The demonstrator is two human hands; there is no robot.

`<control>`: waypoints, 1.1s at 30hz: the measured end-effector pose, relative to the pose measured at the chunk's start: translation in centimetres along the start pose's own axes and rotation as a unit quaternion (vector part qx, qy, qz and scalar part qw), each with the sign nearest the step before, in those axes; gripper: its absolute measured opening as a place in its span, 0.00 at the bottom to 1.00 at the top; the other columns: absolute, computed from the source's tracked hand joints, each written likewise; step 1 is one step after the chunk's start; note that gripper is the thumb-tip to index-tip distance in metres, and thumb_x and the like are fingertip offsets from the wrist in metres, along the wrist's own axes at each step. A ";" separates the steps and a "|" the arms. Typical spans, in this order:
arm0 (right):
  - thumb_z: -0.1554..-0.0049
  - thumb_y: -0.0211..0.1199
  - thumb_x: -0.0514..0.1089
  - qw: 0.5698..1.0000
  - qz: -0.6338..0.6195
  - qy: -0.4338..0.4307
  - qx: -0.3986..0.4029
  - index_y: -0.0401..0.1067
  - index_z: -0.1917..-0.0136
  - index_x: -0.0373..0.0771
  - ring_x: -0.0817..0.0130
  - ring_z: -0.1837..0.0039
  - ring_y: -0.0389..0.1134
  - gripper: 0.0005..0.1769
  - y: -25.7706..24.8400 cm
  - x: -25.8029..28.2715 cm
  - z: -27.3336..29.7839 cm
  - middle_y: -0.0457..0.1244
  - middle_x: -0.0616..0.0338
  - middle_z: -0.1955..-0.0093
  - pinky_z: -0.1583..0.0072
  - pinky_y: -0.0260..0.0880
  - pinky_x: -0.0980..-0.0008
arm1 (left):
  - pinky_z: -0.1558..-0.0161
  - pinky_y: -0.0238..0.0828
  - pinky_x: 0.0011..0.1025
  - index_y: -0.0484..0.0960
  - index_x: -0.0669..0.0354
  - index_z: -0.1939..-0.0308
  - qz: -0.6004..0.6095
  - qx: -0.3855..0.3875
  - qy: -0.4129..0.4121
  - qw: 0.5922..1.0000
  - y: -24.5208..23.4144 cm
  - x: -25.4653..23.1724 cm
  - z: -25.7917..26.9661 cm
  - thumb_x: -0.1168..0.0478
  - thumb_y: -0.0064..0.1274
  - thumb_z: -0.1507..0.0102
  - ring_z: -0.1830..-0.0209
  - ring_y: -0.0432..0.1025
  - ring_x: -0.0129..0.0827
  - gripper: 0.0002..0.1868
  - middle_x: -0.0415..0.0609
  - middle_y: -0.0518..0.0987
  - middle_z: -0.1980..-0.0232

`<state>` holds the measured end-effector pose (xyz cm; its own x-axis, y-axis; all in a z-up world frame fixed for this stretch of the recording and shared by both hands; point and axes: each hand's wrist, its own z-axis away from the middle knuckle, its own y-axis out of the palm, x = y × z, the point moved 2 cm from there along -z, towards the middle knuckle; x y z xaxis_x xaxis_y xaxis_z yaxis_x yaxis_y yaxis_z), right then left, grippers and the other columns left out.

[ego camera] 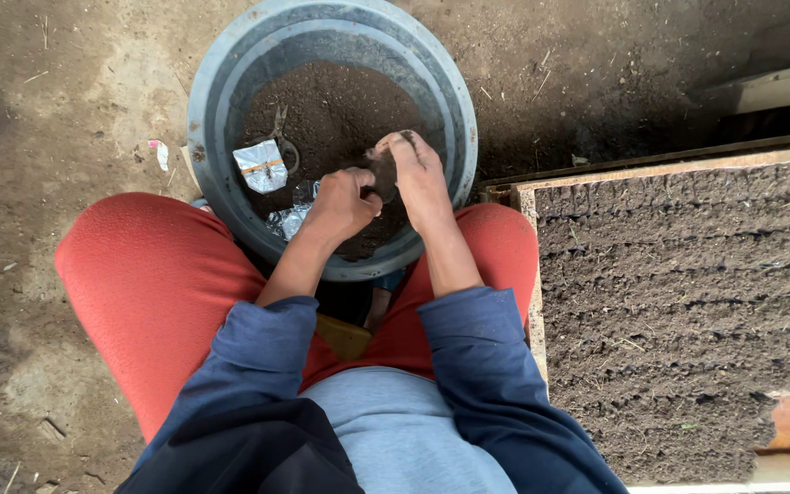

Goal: The person sits cross-legged on the ground, scoops soil from a bucket, and places it into a wooden seedling tray. They open a small packet, take out seeds, and place them into the soil in the tray.

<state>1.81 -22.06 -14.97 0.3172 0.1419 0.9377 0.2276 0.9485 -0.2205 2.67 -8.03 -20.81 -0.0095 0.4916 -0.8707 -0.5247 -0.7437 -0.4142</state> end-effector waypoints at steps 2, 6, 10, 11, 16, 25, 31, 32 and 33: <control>0.35 0.53 0.49 0.995 0.081 -0.037 0.033 0.77 0.48 0.46 0.62 0.49 0.72 0.13 -0.7 1.6 1.1 0.69 0.53 0.49 0.47 0.77 0.56 | 0.52 0.81 0.48 0.86 0.63 0.46 0.026 0.005 -0.002 1.000 -0.8 -1.0 0.5 0.64 0.52 0.38 0.48 0.78 0.60 0.18 0.63 0.83 0.50; 0.45 0.63 0.30 0.892 0.404 -0.174 0.109 0.81 0.52 0.41 0.38 0.34 0.68 0.11 -0.6 3.0 3.4 0.65 0.47 0.37 0.38 0.76 0.44 | 0.54 0.83 0.45 0.88 0.55 0.50 0.088 -0.011 -0.003 0.996 -2.0 -1.8 1.0 0.64 0.52 0.41 0.54 0.81 0.46 0.17 0.56 0.85 0.52; 0.37 0.59 0.34 0.871 0.455 -0.061 0.174 0.76 0.41 0.43 0.39 0.36 0.68 0.13 -0.4 -1.2 2.4 0.68 0.49 0.44 0.23 0.45 0.22 | 0.57 0.79 0.30 0.83 0.59 0.39 0.205 0.028 -0.034 0.978 -5.2 -4.0 2.2 0.68 0.49 0.38 0.69 0.75 0.30 0.23 0.53 0.82 0.65; 0.38 0.60 0.34 0.863 0.472 -0.062 0.169 0.75 0.41 0.45 0.41 0.37 0.69 0.13 -0.5 -0.6 2.5 0.69 0.51 0.45 0.23 0.45 0.22 | 0.54 0.79 0.35 0.83 0.55 0.39 0.154 -0.004 -0.010 0.988 -6.0 -3.6 2.1 0.68 0.50 0.36 0.62 0.78 0.34 0.21 0.53 0.81 0.55; 0.39 0.61 0.32 0.882 0.426 -0.111 0.165 0.75 0.42 0.42 0.37 0.39 0.69 0.13 0.1 2.0 3.0 0.69 0.47 0.48 0.26 0.54 0.21 | 0.43 0.78 0.46 0.82 0.58 0.39 0.136 0.090 -0.042 0.986 -5.8 -2.0 3.1 0.70 0.60 0.36 0.49 0.80 0.50 0.21 0.61 0.80 0.45; 0.54 0.72 0.66 0.838 0.475 0.069 0.258 0.73 0.34 0.46 0.44 0.31 0.67 0.39 3.9 -10.4 -2.1 0.65 0.48 0.32 0.30 0.68 0.37 | 0.49 0.84 0.40 0.79 0.65 0.38 0.299 0.090 -0.043 0.949 -4.3 2.9 1.4 0.55 0.69 0.37 0.49 0.80 0.44 0.28 0.62 0.81 0.50; 0.42 0.66 0.47 0.943 0.317 0.043 0.088 0.78 0.39 0.46 0.45 0.36 0.70 0.17 1.7 -4.4 -1.6 0.70 0.47 0.43 0.36 0.73 0.45 | 0.48 0.84 0.41 0.74 0.62 0.31 0.252 0.109 -0.039 0.961 -4.7 1.9 2.0 0.57 0.63 0.34 0.49 0.79 0.43 0.29 0.63 0.81 0.49; 0.40 0.64 0.48 0.995 0.070 0.072 0.025 0.73 0.52 0.44 0.57 0.53 0.68 0.08 1.6 0.1 0.1 0.66 0.53 0.57 0.53 0.69 0.60 | 0.47 0.84 0.40 0.71 0.64 0.29 0.254 0.123 -0.040 0.958 -4.4 2.0 2.0 0.55 0.65 0.34 0.46 0.78 0.44 0.34 0.65 0.80 0.47; 0.37 0.63 0.50 0.978 -0.182 0.096 -0.040 0.68 0.64 0.41 0.69 0.70 0.66 0.17 1.5 4.5 1.8 0.62 0.59 0.71 0.70 0.64 0.75 | 0.47 0.84 0.38 0.67 0.65 0.26 0.256 0.137 -0.041 0.956 -4.1 2.1 2.1 0.53 0.66 0.35 0.44 0.77 0.45 0.39 0.67 0.79 0.44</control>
